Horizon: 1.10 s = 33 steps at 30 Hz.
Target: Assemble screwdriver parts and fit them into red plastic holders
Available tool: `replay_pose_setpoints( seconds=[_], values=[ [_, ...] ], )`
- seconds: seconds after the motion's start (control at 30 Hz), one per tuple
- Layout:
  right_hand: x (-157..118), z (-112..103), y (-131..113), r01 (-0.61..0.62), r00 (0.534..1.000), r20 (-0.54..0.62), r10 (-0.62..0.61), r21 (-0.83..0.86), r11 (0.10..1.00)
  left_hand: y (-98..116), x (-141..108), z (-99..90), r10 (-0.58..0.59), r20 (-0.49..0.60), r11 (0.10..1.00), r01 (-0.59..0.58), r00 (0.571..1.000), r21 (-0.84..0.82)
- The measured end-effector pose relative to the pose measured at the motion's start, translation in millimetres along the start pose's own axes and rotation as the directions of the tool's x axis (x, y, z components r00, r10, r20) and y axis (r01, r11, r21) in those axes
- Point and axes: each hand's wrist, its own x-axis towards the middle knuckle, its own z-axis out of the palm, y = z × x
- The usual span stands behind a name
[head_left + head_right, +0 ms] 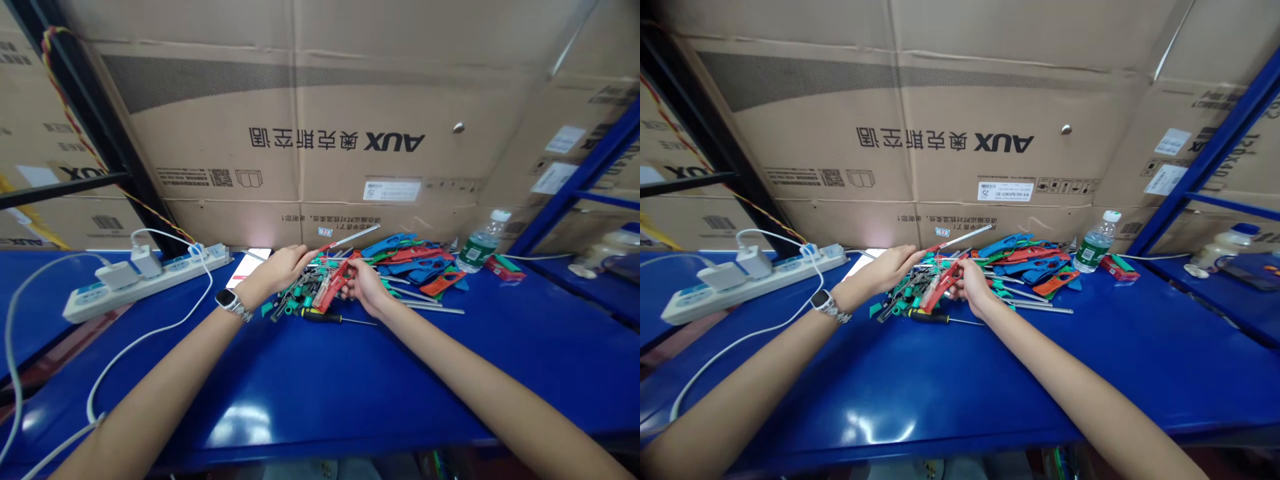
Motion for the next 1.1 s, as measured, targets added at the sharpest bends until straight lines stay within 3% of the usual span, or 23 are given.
replay_pose_setpoints(
  seconds=[0.17, 0.33, 0.43, 0.53, 0.63, 0.8, 1.1],
  values=[
    [5.3, -5.3, 3.8, 0.076, 0.994, -0.066, -0.084, -0.11, 0.991, -1.6, -8.4, 1.7, -0.017, -0.082, 0.99, 0.028, 0.996, 0.141],
    [4.9, -10.4, 5.4, 0.073, 0.986, -0.148, -0.08, -0.053, 0.996, -8.5, -16.2, -5.2, -0.098, -0.171, 0.982, 0.123, 0.98, 0.142],
    [0.1, -14.7, 4.2, 0.125, 0.98, -0.151, -0.133, -0.063, 0.99, -10.7, -19.9, -6.1, -0.051, -0.157, 0.989, 0.071, 0.986, 0.128],
    [-7.8, -15.2, 1.8, 0.188, 0.981, -0.031, -0.191, -0.084, 0.979, -6.9, -23.2, -3.5, 0.022, -0.107, 0.992, -0.008, 0.994, 0.127],
    [-13.9, -9.8, 1.3, 0.157, 0.987, 0.059, -0.152, -0.089, 0.984, -0.1, -26.6, -0.1, 0.082, -0.068, 0.988, -0.072, 0.994, 0.135],
    [-13.0, 2.7, 4.0, 0.198, 0.98, -0.013, -0.199, -0.051, 0.979, 6.9, -32.3, 4.2, 0.121, -0.043, 0.985, -0.115, 0.992, 0.131],
    [-9.1, 7.1, 5.2, 0.172, 0.978, -0.117, -0.172, -0.015, 0.985, 7.9, -34.8, 8.9, 0.064, -0.048, 0.977, -0.053, 0.997, 0.208]
  ],
)
